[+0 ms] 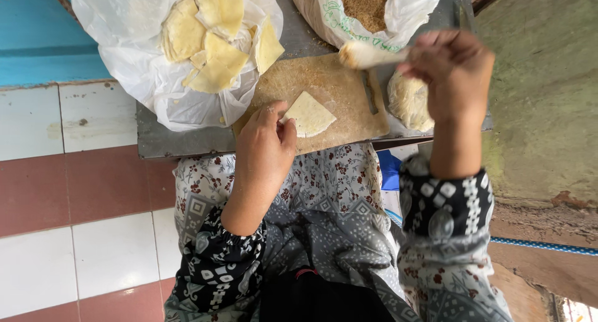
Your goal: The person sits at a low table and folds thin dough wrappers one at a time, pinching the edges closed over a filling. They occasionally take a new wrapper from a plastic bag, and near the end they use a spoon to scoop brown sugar from a bag onto a wrapper before folding it.
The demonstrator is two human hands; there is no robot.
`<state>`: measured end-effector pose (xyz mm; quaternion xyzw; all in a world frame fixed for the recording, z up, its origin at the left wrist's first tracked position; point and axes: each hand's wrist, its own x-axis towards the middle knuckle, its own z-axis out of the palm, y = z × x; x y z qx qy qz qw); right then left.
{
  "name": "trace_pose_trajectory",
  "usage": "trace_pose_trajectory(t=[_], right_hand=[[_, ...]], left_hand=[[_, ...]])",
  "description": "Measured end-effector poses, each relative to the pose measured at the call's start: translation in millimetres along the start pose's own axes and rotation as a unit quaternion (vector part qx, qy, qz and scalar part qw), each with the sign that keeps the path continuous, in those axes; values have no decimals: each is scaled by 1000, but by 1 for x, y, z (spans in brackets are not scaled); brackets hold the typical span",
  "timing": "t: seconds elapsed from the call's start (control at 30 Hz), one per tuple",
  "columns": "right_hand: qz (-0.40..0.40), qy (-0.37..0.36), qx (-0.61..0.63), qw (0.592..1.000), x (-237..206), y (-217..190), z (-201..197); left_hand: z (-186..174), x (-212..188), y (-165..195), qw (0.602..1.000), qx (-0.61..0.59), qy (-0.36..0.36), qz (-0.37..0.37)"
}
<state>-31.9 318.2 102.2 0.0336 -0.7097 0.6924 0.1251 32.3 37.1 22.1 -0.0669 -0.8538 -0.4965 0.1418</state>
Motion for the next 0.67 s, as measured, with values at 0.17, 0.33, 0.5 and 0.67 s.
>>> trace_pose_trajectory(t=[0.17,0.33,0.5,0.67], right_hand=[[30,-21,-27,999,-62,11,26],[-54,-36,-126,990,-99,21,42],[-273,-94,-369,883,-119,13,48],[-428,-193,-451,759,-118,6,49]], left_hand=[[3,-4,-1,996,38,40,63],[5,-5,-1,1000,-15,16,14],[6,-6,3,999,14,22,23],[4,-6,8,999,10,31,39]])
